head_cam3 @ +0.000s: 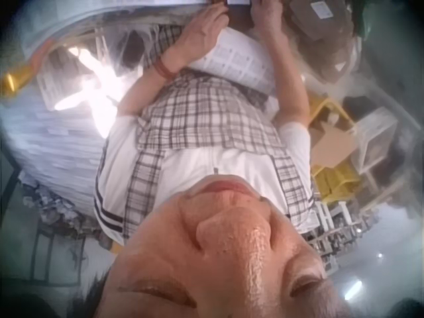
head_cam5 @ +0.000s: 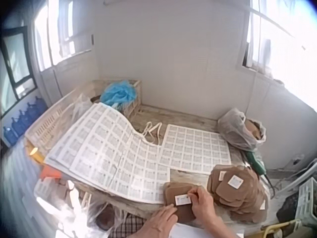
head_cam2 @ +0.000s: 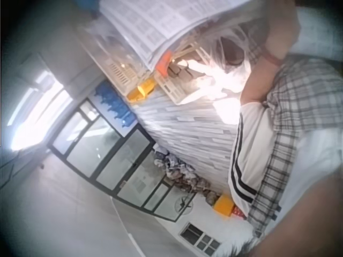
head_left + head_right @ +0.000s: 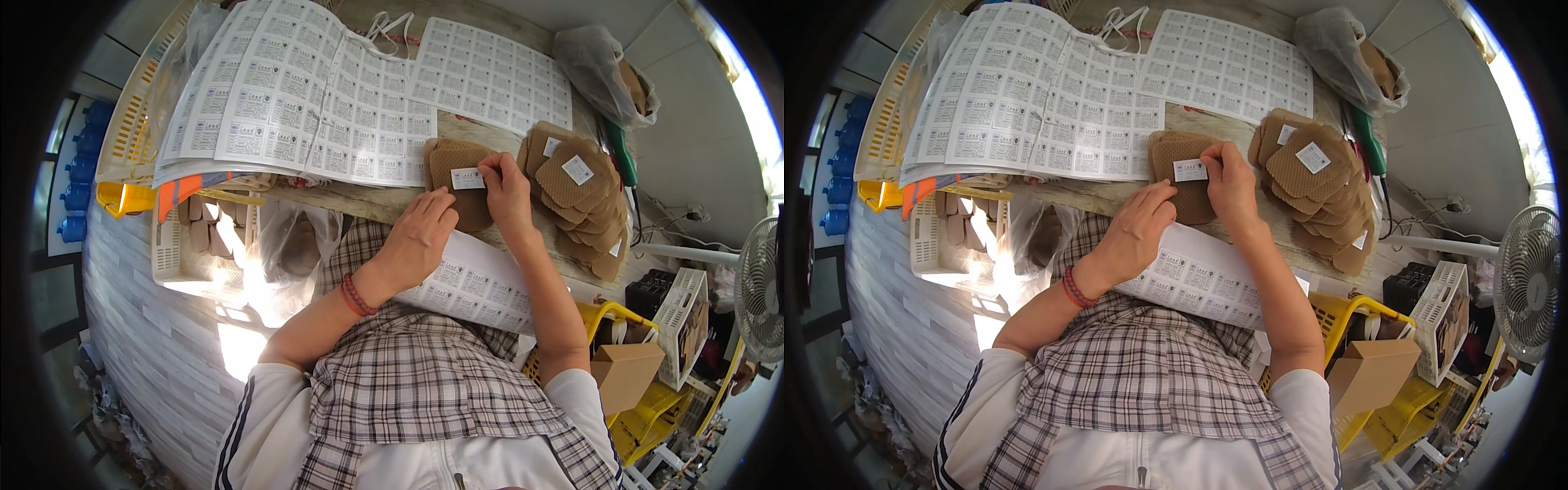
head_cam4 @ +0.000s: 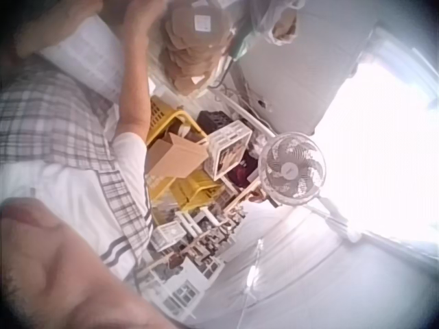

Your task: The person repeatedly peels small white labels from a sheet and affixes them to brown paper pouches on a table. The person handles the pouches one at a time, placing each labeled pouch into a growing stack.

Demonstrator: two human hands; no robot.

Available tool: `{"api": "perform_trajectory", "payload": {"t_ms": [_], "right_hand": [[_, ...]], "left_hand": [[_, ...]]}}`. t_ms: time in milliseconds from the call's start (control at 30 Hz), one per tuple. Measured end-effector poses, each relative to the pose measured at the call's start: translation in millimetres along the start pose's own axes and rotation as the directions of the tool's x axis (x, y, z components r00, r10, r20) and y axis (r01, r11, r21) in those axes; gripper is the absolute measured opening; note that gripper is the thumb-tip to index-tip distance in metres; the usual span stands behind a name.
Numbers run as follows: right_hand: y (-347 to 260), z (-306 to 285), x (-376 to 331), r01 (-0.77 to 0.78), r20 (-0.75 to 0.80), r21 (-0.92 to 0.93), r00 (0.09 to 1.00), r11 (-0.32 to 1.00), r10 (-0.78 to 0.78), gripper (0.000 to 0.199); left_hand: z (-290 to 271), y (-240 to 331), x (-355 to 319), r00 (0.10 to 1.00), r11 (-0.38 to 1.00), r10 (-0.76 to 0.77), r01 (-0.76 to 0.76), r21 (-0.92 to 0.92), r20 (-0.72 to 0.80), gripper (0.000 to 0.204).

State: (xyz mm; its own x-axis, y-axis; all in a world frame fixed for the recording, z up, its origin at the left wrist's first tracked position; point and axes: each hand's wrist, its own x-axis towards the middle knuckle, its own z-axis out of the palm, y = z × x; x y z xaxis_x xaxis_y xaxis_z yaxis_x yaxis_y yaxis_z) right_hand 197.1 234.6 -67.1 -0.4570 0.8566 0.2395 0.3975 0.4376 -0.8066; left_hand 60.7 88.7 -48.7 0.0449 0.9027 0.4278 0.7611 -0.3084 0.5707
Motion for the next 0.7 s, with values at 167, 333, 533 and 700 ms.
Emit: {"api": "perform_trajectory", "payload": {"t_ms": [167, 333, 533, 700], "right_hand": [[-1.1, 1.4, 0.0, -0.005, 0.004, -0.008, 1.0, 1.0, 0.005, 0.006], [-3.0, 0.1, 0.1, 0.002, 0.005, -0.019, 1.0, 1.0, -0.002, 0.006], [-2.8, 0.2, -0.4, 0.007, 0.003, -0.022, 1.0, 1.0, -0.007, 0.006], [-2.2, 0.4, -1.0, 0.028, 0.005, -0.032, 1.0, 0.999, -0.028, 0.006]], "left_hand": [[-0.9, 0.3, 0.0, 1.0, 1.0, -0.002, 0.002, -0.001, 0.01, 0.01], [-3.3, 4.6, 0.9, 0.998, 0.998, -0.061, 0.061, -0.026, 0.026, 0.007], [-0.2, -2.7, 1.6, 0.999, 1.0, 0.018, -0.019, 0.015, 0.042, 0.007], [0.6, -1.0, 1.2, 0.999, 0.998, 0.02, -0.023, 0.063, 0.051, 0.01]]}}
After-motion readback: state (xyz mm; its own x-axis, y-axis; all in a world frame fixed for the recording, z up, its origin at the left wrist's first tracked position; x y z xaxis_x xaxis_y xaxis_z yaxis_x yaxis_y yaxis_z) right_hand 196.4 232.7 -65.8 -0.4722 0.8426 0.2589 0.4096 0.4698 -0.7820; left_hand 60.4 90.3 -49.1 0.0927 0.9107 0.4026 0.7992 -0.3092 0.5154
